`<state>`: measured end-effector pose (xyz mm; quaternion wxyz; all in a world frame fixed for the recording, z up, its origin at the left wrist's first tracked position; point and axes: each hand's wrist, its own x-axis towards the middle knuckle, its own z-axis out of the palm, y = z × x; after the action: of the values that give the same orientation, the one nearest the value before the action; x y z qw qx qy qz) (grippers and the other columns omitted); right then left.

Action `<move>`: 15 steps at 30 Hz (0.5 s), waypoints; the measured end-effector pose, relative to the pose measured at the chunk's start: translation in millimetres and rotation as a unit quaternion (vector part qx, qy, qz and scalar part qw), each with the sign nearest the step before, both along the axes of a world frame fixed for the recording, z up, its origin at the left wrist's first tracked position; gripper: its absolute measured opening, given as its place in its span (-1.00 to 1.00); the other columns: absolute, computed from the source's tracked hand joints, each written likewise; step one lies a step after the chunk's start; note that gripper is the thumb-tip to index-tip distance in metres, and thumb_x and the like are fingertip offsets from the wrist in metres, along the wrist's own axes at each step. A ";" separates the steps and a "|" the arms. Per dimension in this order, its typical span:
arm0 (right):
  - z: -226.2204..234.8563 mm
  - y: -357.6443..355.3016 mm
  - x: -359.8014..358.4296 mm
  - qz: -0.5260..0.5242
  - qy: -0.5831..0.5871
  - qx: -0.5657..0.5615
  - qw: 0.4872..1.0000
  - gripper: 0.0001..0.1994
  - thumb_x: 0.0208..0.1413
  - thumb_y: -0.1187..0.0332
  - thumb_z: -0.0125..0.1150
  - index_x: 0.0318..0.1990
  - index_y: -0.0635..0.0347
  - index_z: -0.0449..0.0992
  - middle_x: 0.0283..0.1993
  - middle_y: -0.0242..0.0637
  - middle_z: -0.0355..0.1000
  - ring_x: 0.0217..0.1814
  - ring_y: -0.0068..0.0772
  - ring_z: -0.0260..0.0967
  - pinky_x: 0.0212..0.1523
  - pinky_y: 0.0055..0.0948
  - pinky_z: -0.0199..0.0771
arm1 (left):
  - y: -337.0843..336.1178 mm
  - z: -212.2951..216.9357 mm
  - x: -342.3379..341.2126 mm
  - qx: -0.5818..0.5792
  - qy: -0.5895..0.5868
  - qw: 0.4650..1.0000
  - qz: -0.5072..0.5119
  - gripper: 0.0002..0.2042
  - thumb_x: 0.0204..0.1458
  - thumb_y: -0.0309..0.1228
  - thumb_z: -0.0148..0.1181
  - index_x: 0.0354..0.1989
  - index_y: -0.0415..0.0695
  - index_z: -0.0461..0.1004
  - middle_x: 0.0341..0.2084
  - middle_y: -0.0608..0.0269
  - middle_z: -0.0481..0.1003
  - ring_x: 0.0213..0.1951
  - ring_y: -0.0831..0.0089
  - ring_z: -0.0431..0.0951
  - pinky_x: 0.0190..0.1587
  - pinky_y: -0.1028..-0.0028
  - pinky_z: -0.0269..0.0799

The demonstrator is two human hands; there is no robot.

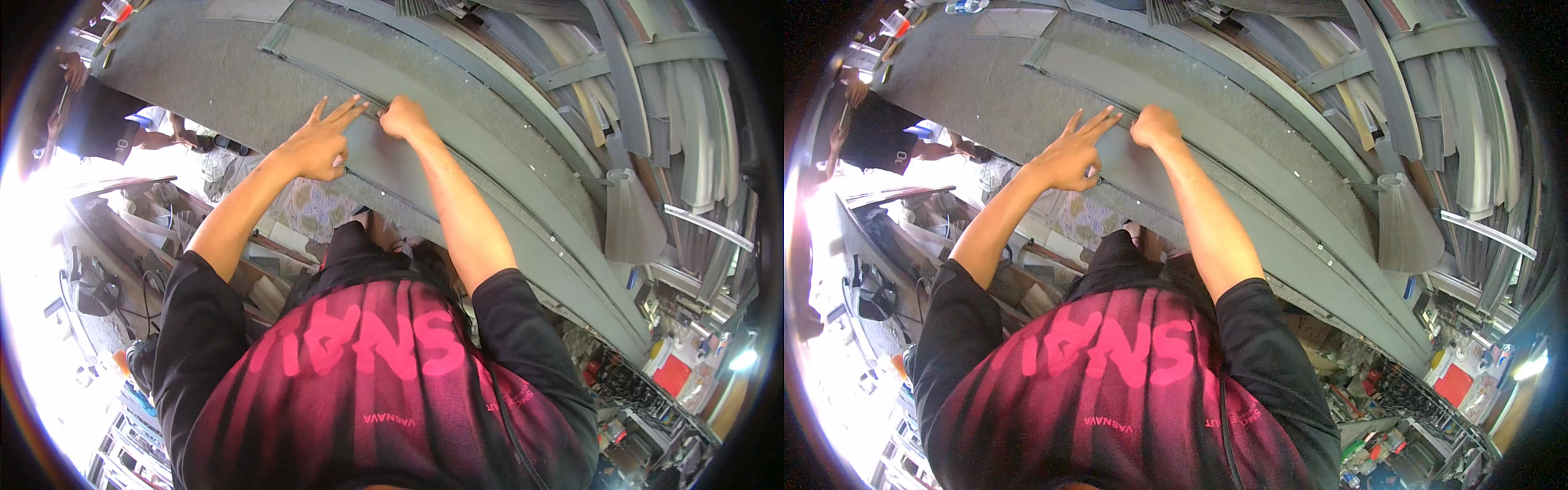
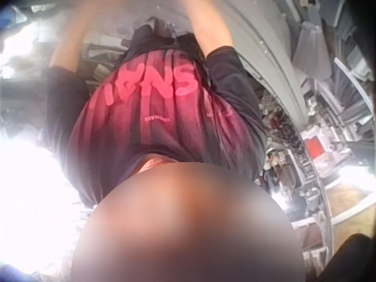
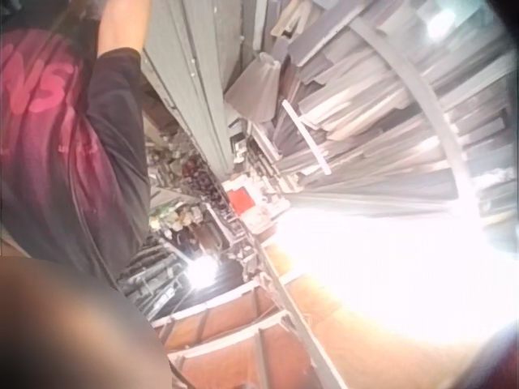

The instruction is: The person assembles a metal frame by hand, inserting small fasteners into pre-drilled holes along the edges of long metal strips. They repeatedly align the strips, insert fasteners, and press them into place. The workspace contains stacked metal parts and tools.

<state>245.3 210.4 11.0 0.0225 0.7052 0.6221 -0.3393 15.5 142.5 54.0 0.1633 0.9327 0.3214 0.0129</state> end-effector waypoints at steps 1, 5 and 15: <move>-2.1 0.6 2.0 0.014 0.010 -0.007 1.000 -0.60 0.33 0.13 0.45 0.07 0.33 0.74 0.15 0.16 0.70 0.25 0.20 0.68 0.24 0.00 0.71 | 1.1 -1.7 1.1 -0.022 0.007 1.000 0.009 -0.88 -0.15 -0.33 0.51 -0.48 -0.09 0.78 0.63 -0.17 0.19 0.69 -0.12 0.05 0.57 -0.55 0.04; -8.9 -1.2 3.0 0.043 0.030 -0.038 0.998 -0.58 0.33 0.12 0.44 0.04 0.38 0.74 0.13 0.19 0.70 0.24 0.21 0.68 0.23 -0.01 0.70 | -2.5 -3.8 -0.4 -0.066 0.003 0.998 0.025 -0.88 -0.19 -0.35 0.52 -0.52 -0.11 0.76 0.58 -0.21 0.24 0.66 -0.14 0.09 0.56 -0.50 0.09; -5.8 -1.6 6.2 -0.019 0.074 0.040 0.996 -0.69 0.38 0.17 0.39 -0.03 0.26 0.81 0.02 0.20 0.72 0.14 0.26 0.69 0.15 0.06 0.65 | -27.6 4.7 -2.1 -0.039 -0.059 0.997 0.041 -0.85 -0.27 -0.34 0.49 -0.59 -0.13 0.68 0.55 -0.14 0.27 0.64 -0.17 0.11 0.51 -0.15 0.25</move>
<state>251.5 208.9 5.2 -0.0583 0.6900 0.6218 -0.3659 13.3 114.9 58.7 0.2171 0.9093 0.3497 0.0618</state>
